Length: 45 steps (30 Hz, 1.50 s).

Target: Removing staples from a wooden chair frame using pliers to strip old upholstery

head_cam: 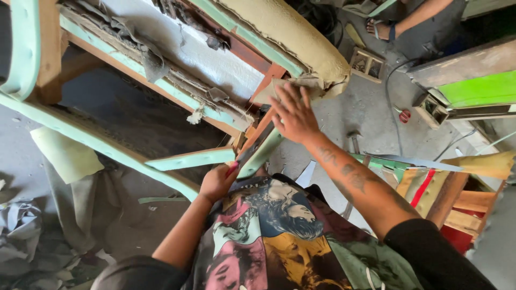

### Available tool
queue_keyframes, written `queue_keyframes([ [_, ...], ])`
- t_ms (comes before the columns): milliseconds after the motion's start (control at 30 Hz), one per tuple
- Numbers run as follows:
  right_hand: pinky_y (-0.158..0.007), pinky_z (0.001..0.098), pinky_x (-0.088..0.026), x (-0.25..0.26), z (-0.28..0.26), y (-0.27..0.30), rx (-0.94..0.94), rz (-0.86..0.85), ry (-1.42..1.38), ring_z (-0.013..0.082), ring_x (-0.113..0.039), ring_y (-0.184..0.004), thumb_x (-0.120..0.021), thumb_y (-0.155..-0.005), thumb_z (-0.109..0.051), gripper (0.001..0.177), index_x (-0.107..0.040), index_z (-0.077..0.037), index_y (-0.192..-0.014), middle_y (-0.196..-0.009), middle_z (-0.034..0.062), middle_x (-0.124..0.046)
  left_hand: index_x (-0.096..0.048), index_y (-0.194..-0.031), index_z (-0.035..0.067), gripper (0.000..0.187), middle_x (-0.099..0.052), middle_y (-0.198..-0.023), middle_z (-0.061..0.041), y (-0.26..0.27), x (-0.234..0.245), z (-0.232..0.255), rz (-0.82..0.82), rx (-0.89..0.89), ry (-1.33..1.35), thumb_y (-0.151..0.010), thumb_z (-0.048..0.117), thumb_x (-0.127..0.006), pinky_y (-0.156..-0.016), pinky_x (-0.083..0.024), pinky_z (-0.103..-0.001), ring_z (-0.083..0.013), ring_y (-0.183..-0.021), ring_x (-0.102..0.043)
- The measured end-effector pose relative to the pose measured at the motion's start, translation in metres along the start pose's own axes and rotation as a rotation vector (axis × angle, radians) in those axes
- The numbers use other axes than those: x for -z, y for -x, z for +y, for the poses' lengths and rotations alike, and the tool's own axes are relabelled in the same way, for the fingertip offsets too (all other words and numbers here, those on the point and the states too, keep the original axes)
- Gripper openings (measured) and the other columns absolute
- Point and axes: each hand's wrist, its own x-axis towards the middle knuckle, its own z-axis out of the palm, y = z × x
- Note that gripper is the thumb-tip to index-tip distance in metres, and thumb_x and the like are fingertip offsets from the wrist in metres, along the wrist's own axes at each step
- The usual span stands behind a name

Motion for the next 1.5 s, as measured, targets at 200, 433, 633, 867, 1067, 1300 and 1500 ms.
queue_keyframes([
  [200, -0.124, 0.0630, -0.011, -0.028, 0.005, 0.020, 0.055, 0.052, 0.186, 0.0345, -0.041, -0.147, -0.063, -0.090, -0.047, 0.045, -0.066, -0.022, -0.127, -0.145, 0.0125, -0.056, -0.068, -0.091, 0.011, 0.055, -0.073, -0.079, -0.016, 0.076, -0.016, -0.078, 0.107, 0.522, 0.176, -0.092, 0.065, -0.059, -0.086, -0.054, -0.053, -0.0389, -0.095, -0.071],
  [433, -0.123, 0.0607, -0.021, -0.041, 0.002, -0.006, 0.142, 0.199, 0.132, 0.0304, -0.054, -0.137, -0.061, -0.091, -0.047, 0.032, -0.065, -0.020, -0.108, -0.125, 0.0081, -0.063, -0.071, -0.085, 0.015, 0.046, -0.072, -0.062, -0.004, 0.085, 0.015, -0.064, 0.383, 0.643, 0.451, -0.096, 0.057, -0.058, -0.077, -0.055, -0.038, -0.0222, -0.071, -0.072],
  [633, -0.118, 0.0574, -0.028, -0.066, 0.009, -0.012, 0.115, 0.172, 0.218, 0.0246, -0.057, -0.094, -0.057, -0.086, -0.043, 0.028, -0.060, -0.016, -0.078, -0.086, 0.0078, -0.057, -0.073, -0.087, 0.013, 0.040, -0.074, -0.069, -0.010, 0.074, 0.015, -0.059, 0.437, 0.547, 0.483, -0.098, 0.049, -0.059, -0.085, -0.053, -0.041, -0.0284, -0.084, -0.072],
  [867, -0.096, 0.0545, -0.036, -0.094, 0.015, -0.016, 0.085, 0.133, 0.151, 0.0305, -0.054, -0.077, -0.068, -0.073, -0.034, 0.026, -0.060, -0.012, -0.063, -0.069, 0.0106, -0.053, -0.071, -0.084, 0.017, 0.038, -0.072, -0.061, 0.000, 0.089, -0.009, -0.094, 0.279, 0.631, 0.457, -0.095, 0.052, -0.060, -0.077, -0.053, -0.034, -0.0191, -0.072, -0.073],
  [1067, -0.113, 0.0631, -0.016, -0.062, -0.005, -0.032, -0.017, -0.331, 0.222, 0.0316, -0.053, -0.109, -0.056, -0.091, -0.047, 0.039, -0.076, -0.013, -0.088, -0.099, 0.0128, -0.069, -0.071, -0.084, 0.017, 0.038, -0.070, -0.057, -0.001, 0.116, -0.038, -0.149, 0.249, 0.756, 0.479, -0.091, 0.054, -0.062, -0.071, -0.053, -0.032, -0.0182, -0.065, -0.075],
  [1300, -0.117, 0.0704, -0.011, -0.038, -0.014, -0.058, -0.080, -0.655, 0.164, 0.0350, -0.021, -0.155, -0.048, -0.098, -0.042, 0.051, -0.067, -0.009, -0.132, -0.169, 0.0175, -0.027, -0.068, -0.080, 0.009, 0.028, -0.069, -0.071, -0.004, 0.152, -0.046, -0.138, 0.307, 0.964, 0.627, -0.093, 0.031, -0.057, -0.063, -0.047, -0.036, -0.0191, -0.062, -0.067],
  [1500, -0.093, 0.0435, -0.041, -0.028, 0.006, -0.068, -0.026, -0.677, 0.367, 0.0215, -0.061, -0.072, -0.036, -0.111, -0.050, 0.053, -0.070, -0.010, -0.114, -0.097, 0.0105, -0.070, -0.064, -0.084, 0.009, 0.024, -0.061, -0.068, -0.006, 0.183, -0.065, -0.144, 0.266, 1.141, 0.753, -0.092, 0.029, -0.055, -0.045, -0.034, -0.038, -0.0223, -0.046, -0.046],
])
